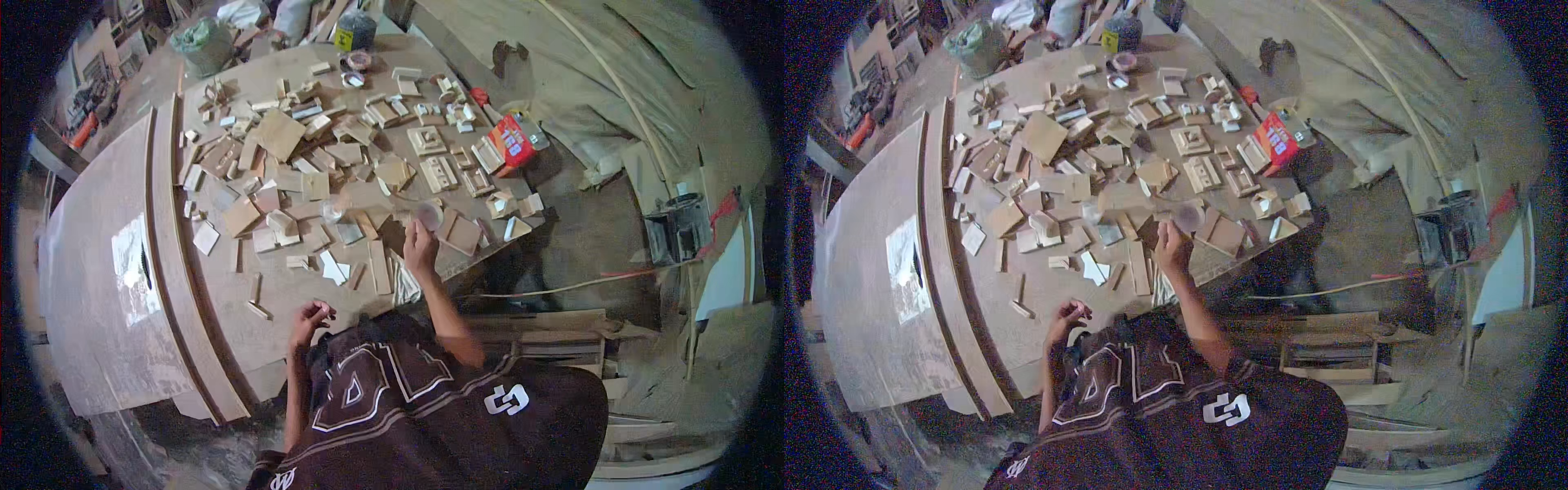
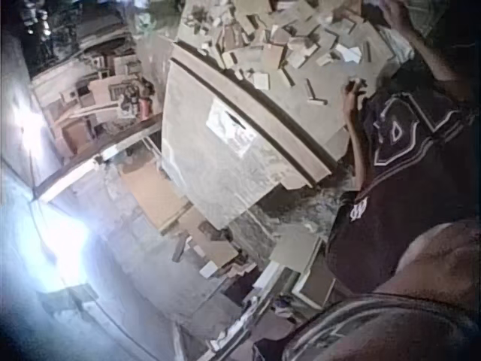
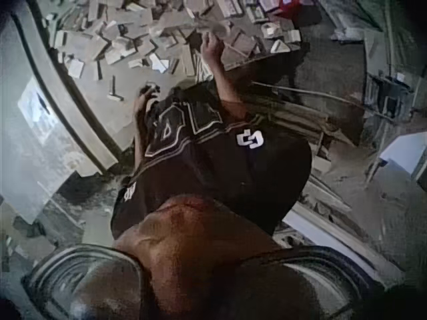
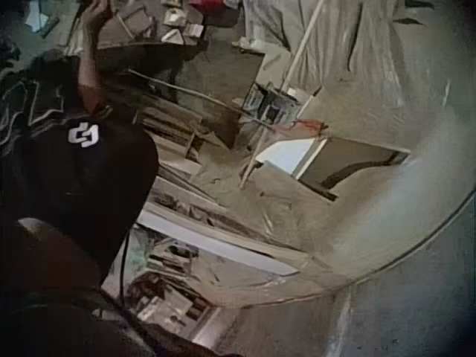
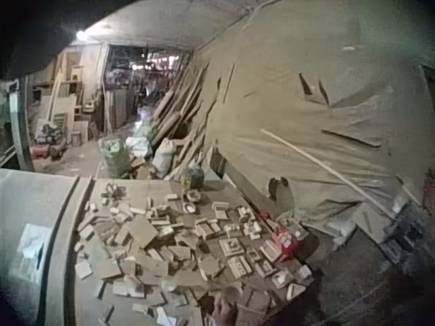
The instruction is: Applying glue to small wooden blocks and assembling them into a larger structure on a workbench.
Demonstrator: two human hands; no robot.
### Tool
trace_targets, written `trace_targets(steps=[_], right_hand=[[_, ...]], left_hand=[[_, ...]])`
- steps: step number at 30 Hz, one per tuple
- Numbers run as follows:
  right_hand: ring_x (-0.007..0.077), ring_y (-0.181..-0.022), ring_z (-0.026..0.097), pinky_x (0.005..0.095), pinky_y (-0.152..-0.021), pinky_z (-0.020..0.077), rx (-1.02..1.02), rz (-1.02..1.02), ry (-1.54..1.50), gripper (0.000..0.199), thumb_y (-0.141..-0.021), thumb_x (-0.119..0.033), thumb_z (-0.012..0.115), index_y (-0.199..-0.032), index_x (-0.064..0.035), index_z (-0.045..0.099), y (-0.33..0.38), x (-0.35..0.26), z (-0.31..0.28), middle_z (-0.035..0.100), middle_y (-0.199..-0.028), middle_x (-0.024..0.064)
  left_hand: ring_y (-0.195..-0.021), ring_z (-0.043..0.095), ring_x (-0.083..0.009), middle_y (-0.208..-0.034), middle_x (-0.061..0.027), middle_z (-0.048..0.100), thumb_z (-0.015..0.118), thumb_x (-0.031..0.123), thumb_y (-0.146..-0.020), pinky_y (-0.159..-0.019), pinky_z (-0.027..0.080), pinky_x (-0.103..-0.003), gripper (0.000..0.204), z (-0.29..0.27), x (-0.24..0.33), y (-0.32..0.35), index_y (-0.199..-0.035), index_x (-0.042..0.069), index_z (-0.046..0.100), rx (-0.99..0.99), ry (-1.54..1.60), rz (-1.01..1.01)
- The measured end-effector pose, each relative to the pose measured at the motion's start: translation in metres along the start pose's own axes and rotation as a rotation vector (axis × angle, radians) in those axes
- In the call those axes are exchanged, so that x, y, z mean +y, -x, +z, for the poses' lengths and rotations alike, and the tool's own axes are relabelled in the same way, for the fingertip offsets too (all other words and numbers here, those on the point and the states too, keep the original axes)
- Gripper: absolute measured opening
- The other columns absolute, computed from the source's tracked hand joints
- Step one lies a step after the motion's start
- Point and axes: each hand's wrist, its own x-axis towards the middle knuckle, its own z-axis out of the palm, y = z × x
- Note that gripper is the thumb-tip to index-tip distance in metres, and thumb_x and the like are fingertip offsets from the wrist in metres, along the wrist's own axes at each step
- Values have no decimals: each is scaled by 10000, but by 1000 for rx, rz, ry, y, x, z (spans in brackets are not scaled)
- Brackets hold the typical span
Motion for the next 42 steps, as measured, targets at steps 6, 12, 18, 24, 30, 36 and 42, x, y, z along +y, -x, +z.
trace_targets(steps=[6, 12, 18, 24, 30, 36, 42], right_hand=[[311, -500, 352, 411, -494, 320, 2, 9, -116, 429, -948, -232, 649, -659, -5, 429, 45, -57, 8, 392, -542, 158], [142, -484, 339, 371, -463, 339, -195, 105, -36, 493, -935, -263, 688, -641, 3, 395, 97, -79, 33, 339, -522, 106], [190, -559, 593, 360, -537, 445, -309, 344, -338, 282, -950, -245, 643, -797, -18, 574, 114, -86, 63, 615, -642, 83], [153, -538, 616, 315, -509, 460, -405, 256, -226, 334, -881, -244, 744, -728, -6, 567, 105, -110, 92, 627, -604, 81], [133, -559, 639, 289, -527, 492, -780, 386, -257, 362, -974, -307, 633, -847, 30, 664, 103, -130, 129, 689, -683, 89], [208, -695, 702, 342, -679, 536, -905, 85, -100, 417, -903, -384, 679, -1145, -45, 650, 63, -178, 192, 726, -826, 110], [327, -1007, 658, 433, -847, 524, -811, -226, 16, 521, -737, -259, 783, -1197, -71, 625, 8, -217, 299, 676, -1104, 153]], left_hand=[[-856, 657, -146, -924, -32, 696, 631, 247, -969, -705, 524, -311, 144, -28, 7, 19, -938, 106, 628, -115, -78, -13], [-847, 654, -146, -920, -31, 695, 614, 236, -975, -708, 519, -325, 132, -65, 14, 34, -931, 112, 625, -113, -116, -37], [-813, 656, -141, -898, -33, 698, 614, 295, -972, -677, 505, -300, 209, -110, 14, 53, -929, 92, 639, 74, -128, -17], [-737, 661, -139, -809, -36, 695, 544, 364, -997, -633, 504, -309, 345, -158, -4, 44, -891, 60, 667, 256, -181, 3], [-757, 684, -360, -787, -176, 698, 721, 490, -813, -660, 528, -451, 448, -175, 3, 24, -852, 46, 684, 790, -846, 41], [-779, 677, -353, -796, -161, 690, 784, 348, -737, -678, 525, -456, 351, -182, 1, 1, -867, 49, 654, 819, -863, 81], [-745, 684, -350, -782, -164, 686, 731, 203, -785, -664, 524, -452, 214, -178, 20, -28, -878, 33, 639, 869, -737, 233]])
